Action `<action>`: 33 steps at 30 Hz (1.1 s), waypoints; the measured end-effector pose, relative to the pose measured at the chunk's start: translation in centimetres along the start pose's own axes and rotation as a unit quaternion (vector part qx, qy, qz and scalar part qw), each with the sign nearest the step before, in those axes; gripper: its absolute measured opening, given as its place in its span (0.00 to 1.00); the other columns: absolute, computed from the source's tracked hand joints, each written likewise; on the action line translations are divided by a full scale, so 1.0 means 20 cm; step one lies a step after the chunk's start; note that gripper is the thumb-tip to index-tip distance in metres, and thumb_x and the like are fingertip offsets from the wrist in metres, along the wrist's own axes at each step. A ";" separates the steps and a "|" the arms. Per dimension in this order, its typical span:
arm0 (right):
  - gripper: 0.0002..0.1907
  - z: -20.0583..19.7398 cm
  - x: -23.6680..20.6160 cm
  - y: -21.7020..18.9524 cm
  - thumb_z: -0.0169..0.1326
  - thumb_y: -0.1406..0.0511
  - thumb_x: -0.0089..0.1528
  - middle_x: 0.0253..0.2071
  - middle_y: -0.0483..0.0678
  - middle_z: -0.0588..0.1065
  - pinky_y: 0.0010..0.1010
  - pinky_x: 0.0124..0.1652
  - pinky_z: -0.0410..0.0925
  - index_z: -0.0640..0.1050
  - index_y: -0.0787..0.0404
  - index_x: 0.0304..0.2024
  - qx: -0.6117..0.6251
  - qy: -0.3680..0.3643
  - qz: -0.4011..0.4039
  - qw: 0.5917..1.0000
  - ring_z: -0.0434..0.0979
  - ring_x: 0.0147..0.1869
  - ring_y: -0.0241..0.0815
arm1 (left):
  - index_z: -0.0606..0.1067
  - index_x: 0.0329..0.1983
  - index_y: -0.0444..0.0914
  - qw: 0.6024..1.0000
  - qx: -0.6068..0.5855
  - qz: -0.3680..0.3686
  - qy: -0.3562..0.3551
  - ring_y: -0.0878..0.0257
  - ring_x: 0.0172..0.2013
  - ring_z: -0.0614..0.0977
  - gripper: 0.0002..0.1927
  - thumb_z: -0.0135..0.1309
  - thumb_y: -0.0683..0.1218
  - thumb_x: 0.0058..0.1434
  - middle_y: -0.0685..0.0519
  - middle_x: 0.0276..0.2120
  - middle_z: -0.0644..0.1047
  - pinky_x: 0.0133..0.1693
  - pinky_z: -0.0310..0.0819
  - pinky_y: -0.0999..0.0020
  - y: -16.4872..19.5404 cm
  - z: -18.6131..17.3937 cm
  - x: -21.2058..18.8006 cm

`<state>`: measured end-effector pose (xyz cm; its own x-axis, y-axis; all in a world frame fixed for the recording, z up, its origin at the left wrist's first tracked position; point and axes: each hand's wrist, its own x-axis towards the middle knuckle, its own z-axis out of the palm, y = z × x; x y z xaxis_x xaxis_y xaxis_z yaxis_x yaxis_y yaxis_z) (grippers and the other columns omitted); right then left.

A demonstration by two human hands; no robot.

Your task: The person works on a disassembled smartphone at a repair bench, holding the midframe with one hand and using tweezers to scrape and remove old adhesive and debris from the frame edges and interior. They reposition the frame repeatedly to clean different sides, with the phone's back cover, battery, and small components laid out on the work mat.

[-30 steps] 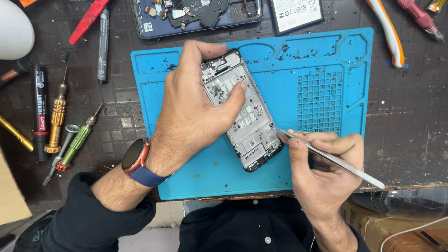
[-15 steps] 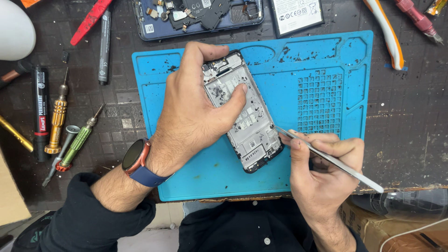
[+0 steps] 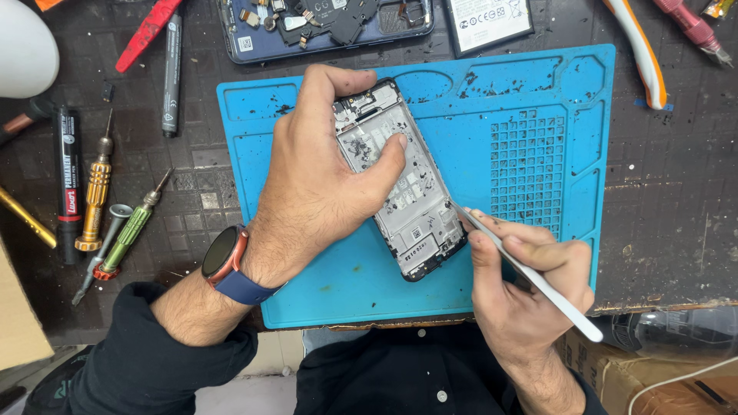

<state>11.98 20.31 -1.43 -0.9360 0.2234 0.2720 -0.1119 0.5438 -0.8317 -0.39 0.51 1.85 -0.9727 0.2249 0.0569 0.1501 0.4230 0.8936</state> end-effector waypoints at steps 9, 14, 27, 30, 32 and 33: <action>0.18 0.01 0.00 0.01 0.60 0.75 0.68 0.40 0.64 0.79 0.29 0.44 0.81 0.61 0.66 0.42 0.009 0.002 -0.027 1.000 0.86 0.49 0.52 | 0.66 0.58 0.30 1.000 -0.008 -0.012 0.002 0.60 0.45 0.89 0.25 0.63 0.44 0.63 0.46 0.44 0.83 0.47 0.84 0.67 0.00 0.00 0.00; 0.18 0.03 0.00 0.00 0.59 0.75 0.69 0.38 0.64 0.78 0.32 0.47 0.82 0.60 0.66 0.43 0.036 0.002 -0.022 0.999 0.86 0.50 0.53 | 0.67 0.58 0.30 1.000 0.008 0.023 0.016 0.57 0.48 0.88 0.25 0.63 0.43 0.64 0.43 0.47 0.82 0.49 0.84 0.66 0.00 0.00 0.00; 0.16 0.01 0.04 -0.03 0.55 0.70 0.66 0.40 0.58 0.75 0.29 0.47 0.81 0.59 0.64 0.43 0.171 0.024 0.104 0.979 0.84 0.48 0.43 | 0.66 0.57 0.30 1.000 -0.005 -0.006 0.002 0.60 0.45 0.89 0.24 0.63 0.43 0.63 0.46 0.44 0.83 0.47 0.84 0.67 0.00 0.00 0.00; 0.15 0.01 0.04 -0.03 0.54 0.69 0.75 0.44 0.58 0.74 0.30 0.52 0.83 0.60 0.64 0.51 0.222 0.005 0.090 0.971 0.84 0.51 0.42 | 0.66 0.58 0.30 1.000 -0.007 -0.005 0.001 0.59 0.46 0.89 0.25 0.63 0.43 0.63 0.46 0.45 0.83 0.48 0.84 0.67 0.00 0.00 0.00; 0.13 0.00 0.04 -0.02 0.54 0.69 0.73 0.45 0.58 0.76 0.30 0.49 0.82 0.62 0.66 0.50 0.176 -0.002 0.118 0.977 0.85 0.51 0.44 | 0.66 0.58 0.30 1.000 -0.006 0.004 0.003 0.59 0.47 0.89 0.25 0.63 0.43 0.64 0.45 0.46 0.82 0.48 0.84 0.67 0.00 0.00 0.00; 0.13 0.00 0.03 -0.02 0.54 0.69 0.72 0.45 0.59 0.78 0.30 0.48 0.81 0.63 0.67 0.50 0.154 -0.006 0.132 0.979 0.85 0.52 0.44 | 0.66 0.58 0.30 1.000 -0.003 0.012 0.005 0.58 0.47 0.88 0.25 0.63 0.43 0.64 0.44 0.47 0.82 0.49 0.84 0.66 0.00 0.00 0.00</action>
<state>11.43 20.25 -0.93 -0.9498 0.3120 0.0228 0.0414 0.1976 -0.9794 -0.49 0.50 1.78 -0.9706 0.2261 0.0827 0.1722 0.4117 0.8949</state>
